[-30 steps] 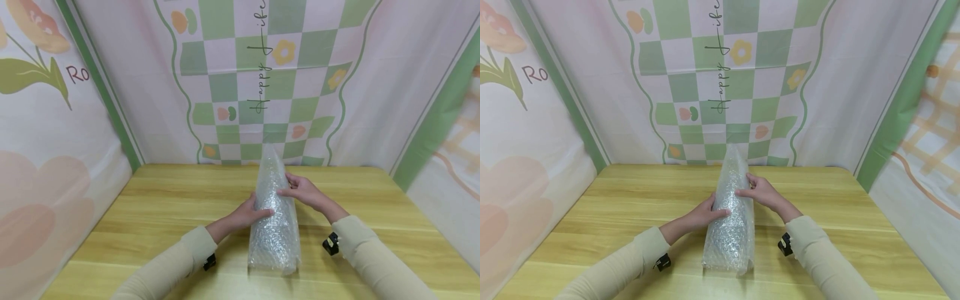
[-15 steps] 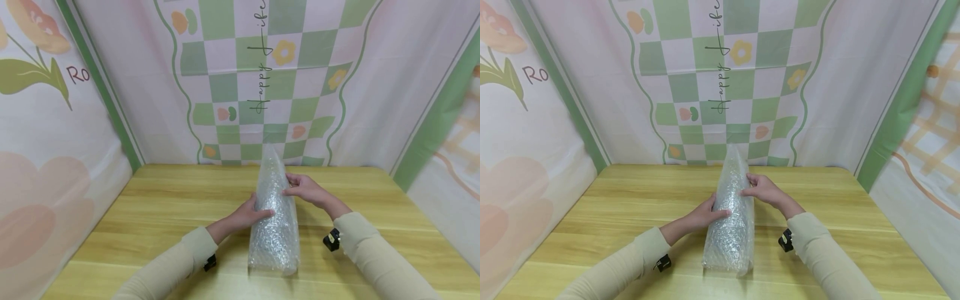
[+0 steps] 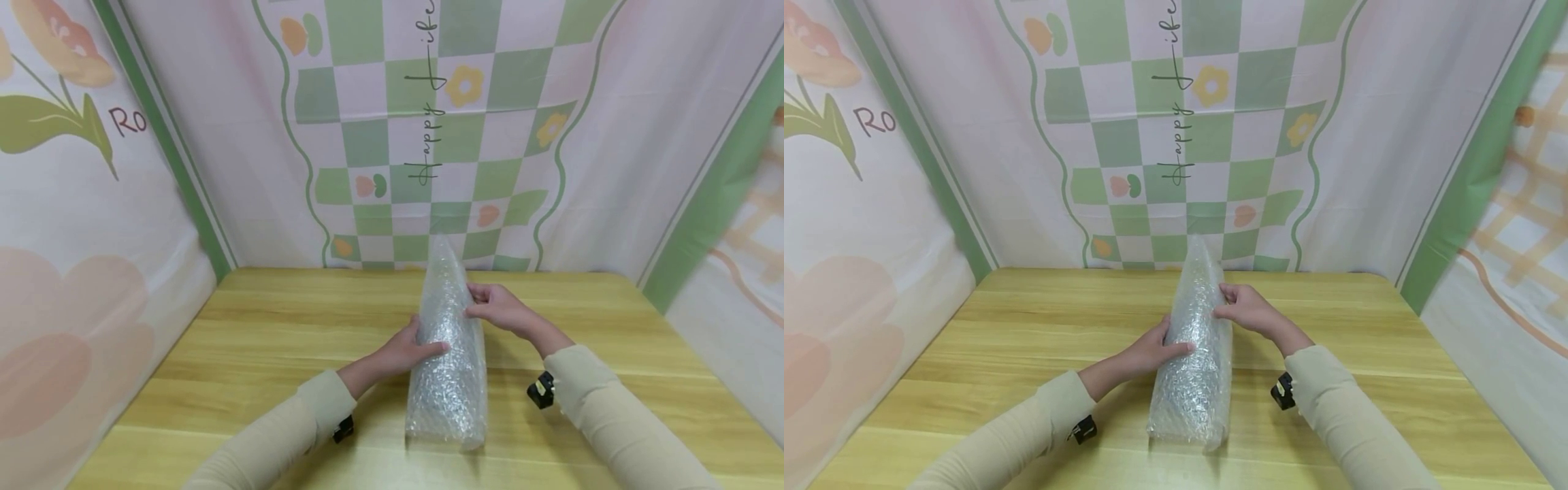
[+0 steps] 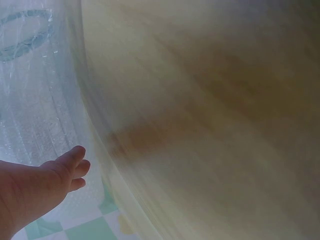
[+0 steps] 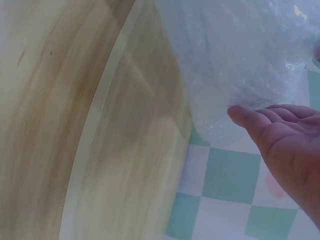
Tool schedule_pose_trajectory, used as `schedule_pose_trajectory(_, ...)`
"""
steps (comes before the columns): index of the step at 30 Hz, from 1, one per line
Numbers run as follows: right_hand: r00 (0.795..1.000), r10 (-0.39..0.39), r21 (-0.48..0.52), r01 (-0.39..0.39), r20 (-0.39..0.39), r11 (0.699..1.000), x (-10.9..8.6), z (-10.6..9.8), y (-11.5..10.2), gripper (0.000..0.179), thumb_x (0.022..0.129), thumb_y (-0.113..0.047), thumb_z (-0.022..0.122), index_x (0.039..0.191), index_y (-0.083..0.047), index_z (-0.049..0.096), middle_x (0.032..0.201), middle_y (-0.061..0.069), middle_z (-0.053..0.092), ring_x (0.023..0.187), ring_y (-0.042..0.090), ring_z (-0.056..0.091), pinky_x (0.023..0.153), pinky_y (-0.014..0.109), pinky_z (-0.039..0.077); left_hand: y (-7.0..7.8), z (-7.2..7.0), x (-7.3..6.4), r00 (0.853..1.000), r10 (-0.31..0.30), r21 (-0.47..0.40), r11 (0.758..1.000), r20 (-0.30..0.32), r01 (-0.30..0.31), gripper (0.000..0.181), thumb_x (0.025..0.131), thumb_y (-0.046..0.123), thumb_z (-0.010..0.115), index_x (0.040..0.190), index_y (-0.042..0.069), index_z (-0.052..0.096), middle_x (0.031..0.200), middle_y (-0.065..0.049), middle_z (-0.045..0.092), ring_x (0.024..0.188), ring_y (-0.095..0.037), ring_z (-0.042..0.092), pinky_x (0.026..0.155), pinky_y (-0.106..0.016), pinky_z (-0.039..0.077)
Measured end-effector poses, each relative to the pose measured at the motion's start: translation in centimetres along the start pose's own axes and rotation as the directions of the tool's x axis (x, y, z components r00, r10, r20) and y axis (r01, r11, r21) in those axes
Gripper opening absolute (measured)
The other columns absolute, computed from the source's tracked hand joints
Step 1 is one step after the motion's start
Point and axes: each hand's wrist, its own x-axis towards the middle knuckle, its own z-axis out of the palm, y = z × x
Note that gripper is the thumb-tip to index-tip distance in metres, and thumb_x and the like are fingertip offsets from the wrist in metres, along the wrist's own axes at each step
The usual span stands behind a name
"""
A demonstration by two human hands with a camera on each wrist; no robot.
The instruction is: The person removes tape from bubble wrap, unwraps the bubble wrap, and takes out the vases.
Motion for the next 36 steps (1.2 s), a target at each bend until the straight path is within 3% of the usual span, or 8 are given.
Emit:
schedule_pose_trajectory(4, 1.000, -0.018, -0.038, 0.018, 0.002, 0.999, 0.0, -0.1, -0.1, 0.073, 0.091, -0.008, 0.063, 0.148, 0.017, 0.023, 0.147, 0.034, 0.035, 0.133, 0.046, 0.041, 0.105, 0.046, 0.040, 0.1, 0.0, 0.0, 1.000, 0.006, -0.008, 1.000, 0.003, -0.006, 0.106, 0.092, 0.050, 0.067, 0.159, 0.003, 0.000, 0.158, -0.024, 0.023, 0.138, -0.040, 0.035, 0.108, -0.052, 0.037)
schedule_pose_trajectory(11, 1.000, -0.024, -0.092, 0.022, -0.016, 0.996, 0.1, -0.2, -0.1, 0.071, 0.091, -0.009, 0.062, 0.146, 0.018, 0.027, 0.144, 0.034, 0.040, 0.131, 0.045, 0.043, 0.106, 0.048, 0.039, 0.2, 0.0, 0.0, 1.000, 0.018, -0.040, 0.999, 0.007, -0.017, 0.102, 0.092, 0.046, 0.069, 0.160, 0.006, 0.004, 0.150, -0.022, 0.038, 0.126, -0.035, 0.051, 0.101, -0.048, 0.046)
schedule_pose_trajectory(16, 0.999, -0.023, -0.099, 0.020, -0.026, 0.995, 0.2, -0.2, 0.1, 0.069, 0.091, -0.009, 0.061, 0.146, 0.016, 0.030, 0.142, 0.033, 0.044, 0.129, 0.044, 0.046, 0.106, 0.048, 0.039, 0.1, 0.0, 0.1, 1.000, 0.014, -0.035, 0.999, 0.001, -0.014, 0.102, 0.092, 0.046, 0.069, 0.160, 0.005, 0.004, 0.150, -0.023, 0.038, 0.126, -0.035, 0.050, 0.102, -0.048, 0.045)
schedule_pose_trajectory(25, 1.000, -0.012, 0.014, 0.012, -0.009, 1.000, 0.1, -0.4, 0.7, 0.064, 0.093, -0.007, 0.058, 0.146, 0.016, 0.030, 0.143, 0.032, 0.043, 0.131, 0.044, 0.045, 0.107, 0.046, 0.038, -0.3, -0.2, 0.1, 1.000, 0.030, -0.035, 0.999, -0.002, -0.030, 0.099, 0.093, 0.042, 0.070, 0.160, 0.004, 0.007, 0.147, -0.023, 0.042, 0.124, -0.035, 0.052, 0.100, -0.047, 0.047)
schedule_pose_trajectory(36, 1.000, -0.024, 0.048, 0.024, 0.009, 0.999, -0.2, -0.5, 1.1, 0.068, 0.095, -0.010, 0.060, 0.149, 0.014, 0.026, 0.149, 0.031, 0.035, 0.135, 0.045, 0.039, 0.110, 0.049, 0.033, -0.2, -0.2, 0.0, 1.000, 0.028, -0.046, 0.999, -0.005, -0.028, 0.098, 0.093, 0.040, 0.070, 0.160, 0.005, 0.007, 0.147, -0.022, 0.042, 0.123, -0.034, 0.053, 0.099, -0.045, 0.048)
